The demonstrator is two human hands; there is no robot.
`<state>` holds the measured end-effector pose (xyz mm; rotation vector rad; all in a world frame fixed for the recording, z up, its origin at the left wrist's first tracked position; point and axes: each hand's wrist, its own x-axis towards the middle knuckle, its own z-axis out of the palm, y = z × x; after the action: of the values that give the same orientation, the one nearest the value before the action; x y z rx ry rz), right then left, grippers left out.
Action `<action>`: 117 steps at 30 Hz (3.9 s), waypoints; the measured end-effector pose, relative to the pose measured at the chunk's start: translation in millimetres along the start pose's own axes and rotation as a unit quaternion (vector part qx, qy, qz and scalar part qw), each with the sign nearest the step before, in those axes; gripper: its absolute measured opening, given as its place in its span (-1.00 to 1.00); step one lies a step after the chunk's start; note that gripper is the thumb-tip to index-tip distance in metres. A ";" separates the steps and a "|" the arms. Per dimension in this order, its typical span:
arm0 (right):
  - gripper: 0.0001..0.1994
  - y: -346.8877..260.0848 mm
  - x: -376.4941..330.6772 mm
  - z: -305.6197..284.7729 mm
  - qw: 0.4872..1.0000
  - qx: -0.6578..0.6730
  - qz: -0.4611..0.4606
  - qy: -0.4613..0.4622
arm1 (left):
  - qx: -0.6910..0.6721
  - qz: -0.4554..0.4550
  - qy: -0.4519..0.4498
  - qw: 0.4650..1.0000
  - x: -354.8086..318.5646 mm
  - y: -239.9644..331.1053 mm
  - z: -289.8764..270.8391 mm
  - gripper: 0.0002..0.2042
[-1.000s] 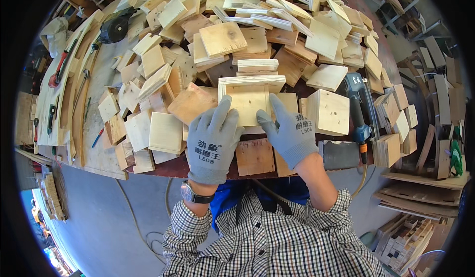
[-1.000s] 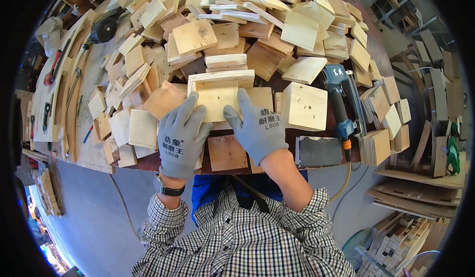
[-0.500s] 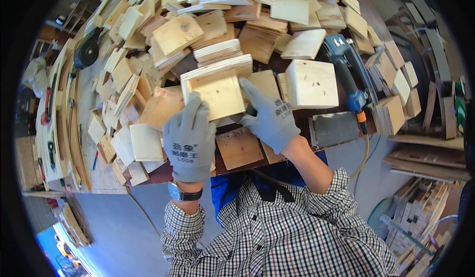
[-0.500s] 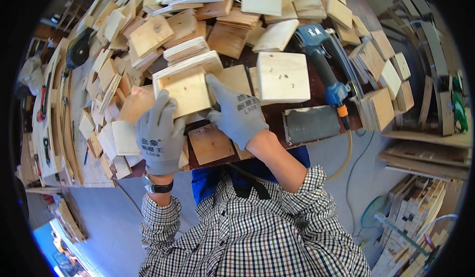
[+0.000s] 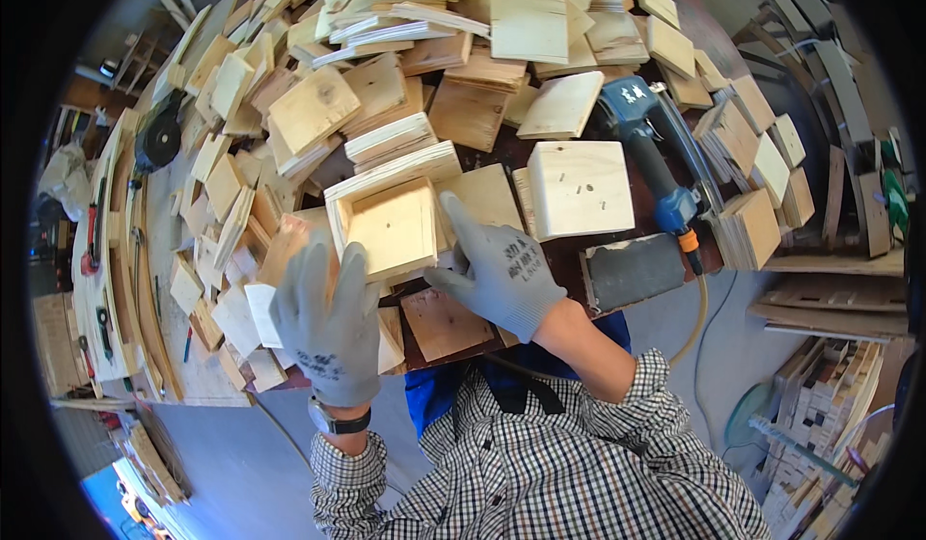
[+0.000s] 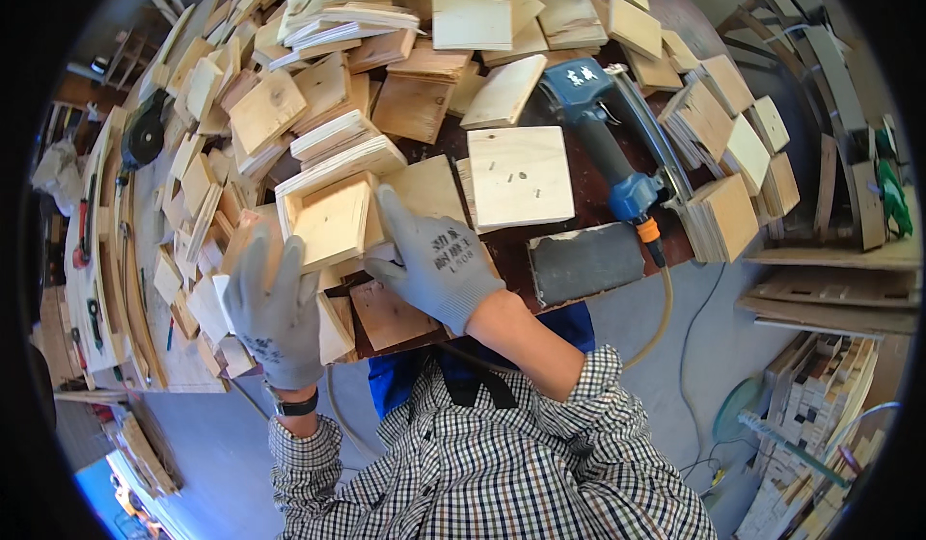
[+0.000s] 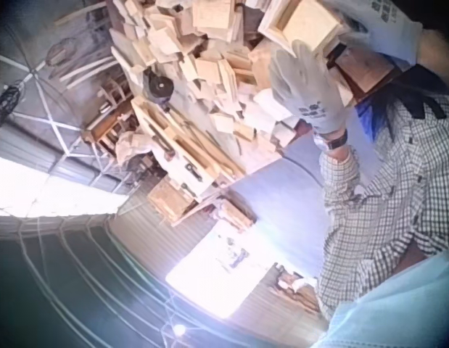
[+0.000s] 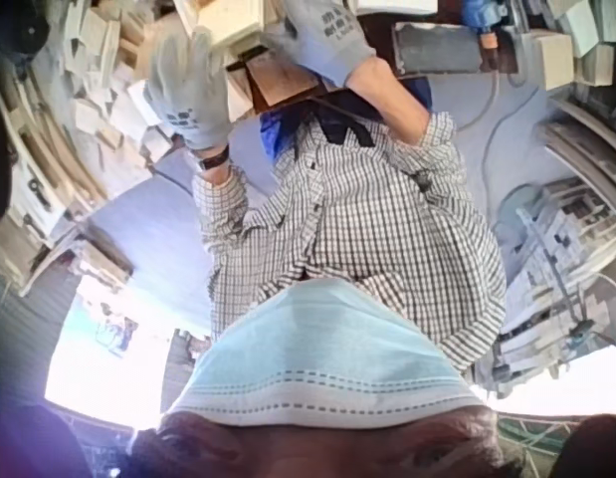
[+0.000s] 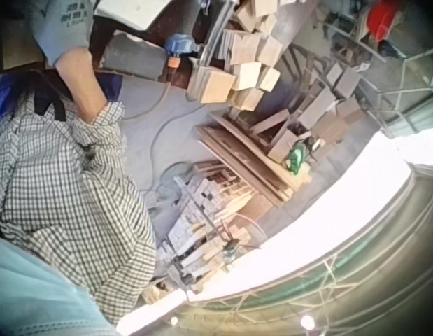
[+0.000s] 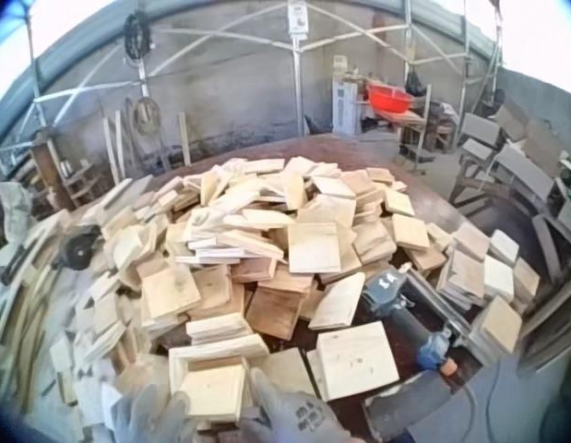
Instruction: The person assembles small wooden boxes by hand, aligning pieces and using a nail gun to fasten them. They repeatedly pick up wood pieces, position them, and secure the joints, then place finished boxes aside.
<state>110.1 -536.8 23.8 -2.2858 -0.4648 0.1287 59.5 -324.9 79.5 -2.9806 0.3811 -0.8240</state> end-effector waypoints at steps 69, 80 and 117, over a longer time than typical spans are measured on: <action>-0.36 -19.7 -5.5 14.2 0.958 -0.201 -0.107 0.173 | -0.110 -0.047 -0.069 0.990 -6.2 6.2 17.9 -0.52; -0.33 -14.0 -48.4 3.8 0.978 -0.084 -0.036 0.186 | -0.113 -0.055 -0.065 0.990 -1.1 10.6 34.6 -0.60; -0.08 -7.8 -116.6 -13.9 0.964 -0.248 0.063 0.077 | -0.160 -0.057 -0.057 0.984 -3.1 -4.0 30.4 -0.50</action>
<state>2.9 -584.6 32.9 -2.7907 -0.2913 -0.1189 73.3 -321.5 52.1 -3.3569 0.3731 -0.6498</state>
